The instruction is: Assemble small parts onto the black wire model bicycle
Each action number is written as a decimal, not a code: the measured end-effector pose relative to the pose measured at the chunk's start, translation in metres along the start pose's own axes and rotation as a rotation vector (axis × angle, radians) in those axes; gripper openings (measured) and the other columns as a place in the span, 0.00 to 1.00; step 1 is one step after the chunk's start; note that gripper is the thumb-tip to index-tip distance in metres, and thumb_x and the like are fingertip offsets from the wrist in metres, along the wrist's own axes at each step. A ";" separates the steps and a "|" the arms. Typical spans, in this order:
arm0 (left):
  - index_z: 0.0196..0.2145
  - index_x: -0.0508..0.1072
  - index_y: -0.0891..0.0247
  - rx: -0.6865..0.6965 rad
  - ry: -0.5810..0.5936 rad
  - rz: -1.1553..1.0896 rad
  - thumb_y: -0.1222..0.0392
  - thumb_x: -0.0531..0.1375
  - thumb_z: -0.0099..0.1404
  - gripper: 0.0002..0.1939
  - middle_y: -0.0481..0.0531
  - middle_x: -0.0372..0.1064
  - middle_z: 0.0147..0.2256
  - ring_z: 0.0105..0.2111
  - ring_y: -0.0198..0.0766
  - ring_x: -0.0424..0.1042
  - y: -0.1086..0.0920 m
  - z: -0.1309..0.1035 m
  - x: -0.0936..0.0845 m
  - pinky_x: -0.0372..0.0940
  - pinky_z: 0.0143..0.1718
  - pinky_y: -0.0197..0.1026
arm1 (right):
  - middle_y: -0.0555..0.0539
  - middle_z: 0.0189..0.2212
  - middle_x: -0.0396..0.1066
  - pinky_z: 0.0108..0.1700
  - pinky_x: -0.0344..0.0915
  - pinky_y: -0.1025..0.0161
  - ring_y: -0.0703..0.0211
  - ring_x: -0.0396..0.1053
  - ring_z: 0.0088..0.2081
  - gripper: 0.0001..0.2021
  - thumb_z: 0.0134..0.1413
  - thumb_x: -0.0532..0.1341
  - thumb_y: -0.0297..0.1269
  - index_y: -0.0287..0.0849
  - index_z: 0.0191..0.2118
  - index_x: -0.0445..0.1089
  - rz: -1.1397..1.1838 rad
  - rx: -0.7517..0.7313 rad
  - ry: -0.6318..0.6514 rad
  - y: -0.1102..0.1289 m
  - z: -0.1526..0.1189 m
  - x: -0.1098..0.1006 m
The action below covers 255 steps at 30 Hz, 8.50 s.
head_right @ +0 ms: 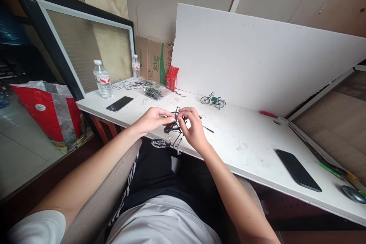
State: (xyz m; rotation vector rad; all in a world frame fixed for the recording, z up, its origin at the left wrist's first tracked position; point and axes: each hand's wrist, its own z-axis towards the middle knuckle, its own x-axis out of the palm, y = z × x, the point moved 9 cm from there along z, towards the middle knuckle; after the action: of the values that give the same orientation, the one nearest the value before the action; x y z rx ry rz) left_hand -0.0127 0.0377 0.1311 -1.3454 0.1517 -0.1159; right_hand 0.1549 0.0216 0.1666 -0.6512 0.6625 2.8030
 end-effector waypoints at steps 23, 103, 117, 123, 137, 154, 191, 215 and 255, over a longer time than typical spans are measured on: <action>0.43 0.88 0.68 -0.017 0.023 -0.032 0.54 0.78 0.59 0.17 0.61 0.86 0.42 0.39 0.42 0.80 -0.003 -0.003 0.005 0.72 0.43 0.42 | 0.41 0.53 0.70 0.63 0.71 0.43 0.45 0.72 0.59 0.04 0.75 0.65 0.40 0.51 0.48 0.77 0.023 0.043 0.066 0.003 0.001 -0.007; 0.43 0.87 0.62 0.599 -0.192 0.352 0.62 0.68 0.71 0.07 0.59 0.84 0.49 0.49 0.44 0.83 -0.082 -0.055 0.032 0.77 0.53 0.43 | 0.35 0.54 0.82 0.49 0.76 0.53 0.44 0.81 0.49 0.16 0.64 0.70 0.44 0.42 0.53 0.82 -0.475 0.793 0.591 -0.169 -0.051 -0.086; 0.42 0.88 0.66 0.408 -0.171 0.153 0.57 0.71 0.67 0.10 0.62 0.83 0.48 0.49 0.45 0.83 -0.054 -0.031 0.016 0.78 0.45 0.38 | 0.36 0.42 0.85 0.38 0.70 0.58 0.49 0.78 0.37 0.07 0.62 0.64 0.28 0.40 0.38 0.81 -0.494 0.845 0.535 -0.190 -0.065 -0.085; 0.42 0.88 0.65 0.358 -0.159 0.106 0.56 0.73 0.66 0.11 0.62 0.84 0.48 0.47 0.46 0.84 -0.047 -0.027 0.016 0.78 0.46 0.40 | 0.37 0.51 0.84 0.51 0.76 0.52 0.48 0.80 0.47 0.14 0.72 0.61 0.45 0.42 0.50 0.80 -0.345 0.633 0.274 -0.152 -0.029 -0.087; 0.44 0.88 0.66 0.018 -0.129 -0.243 0.51 0.80 0.55 0.22 0.62 0.85 0.48 0.44 0.44 0.81 -0.007 -0.014 0.020 0.73 0.50 0.46 | 0.46 0.40 0.82 0.31 0.79 0.60 0.52 0.83 0.42 0.13 0.57 0.79 0.43 0.47 0.36 0.77 0.423 0.208 -0.263 -0.009 0.016 -0.095; 0.47 0.88 0.66 -0.014 -0.079 -0.260 0.47 0.80 0.56 0.26 0.63 0.86 0.48 0.47 0.48 0.82 -0.005 -0.015 0.026 0.72 0.54 0.50 | 0.45 0.46 0.85 0.41 0.85 0.56 0.54 0.86 0.42 0.02 0.77 0.63 0.36 0.49 0.50 0.73 0.114 0.061 -0.009 0.030 0.002 -0.050; 0.47 0.88 0.66 0.041 -0.127 -0.179 0.46 0.78 0.59 0.24 0.64 0.86 0.48 0.50 0.54 0.84 -0.001 -0.014 0.023 0.73 0.59 0.55 | 0.47 0.47 0.86 0.42 0.84 0.61 0.58 0.86 0.43 0.25 0.68 0.50 0.17 0.48 0.56 0.75 -0.262 -0.166 0.098 0.043 -0.007 -0.038; 0.49 0.87 0.61 0.516 -0.434 0.333 0.59 0.68 0.71 0.12 0.61 0.82 0.51 0.50 0.48 0.81 -0.044 -0.036 0.005 0.77 0.45 0.46 | 0.45 0.43 0.88 0.29 0.74 0.61 0.54 0.84 0.31 0.12 0.77 0.63 0.36 0.47 0.57 0.81 -0.534 -0.229 0.040 0.051 -0.008 -0.027; 0.53 0.82 0.62 0.802 -0.547 0.951 0.71 0.64 0.73 0.14 0.57 0.83 0.51 0.48 0.45 0.86 -0.043 -0.047 0.024 0.80 0.52 0.43 | 0.48 0.28 0.71 0.33 0.58 0.60 0.57 0.65 0.27 0.21 0.83 0.47 0.47 0.47 0.35 0.63 -0.284 0.192 0.207 -0.016 -0.018 0.007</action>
State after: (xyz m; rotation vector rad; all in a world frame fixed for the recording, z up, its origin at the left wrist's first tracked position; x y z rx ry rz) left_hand 0.0034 -0.0208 0.1616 -0.3714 0.2328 0.9004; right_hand 0.1596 0.0278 0.1429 -0.9250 0.7937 2.3989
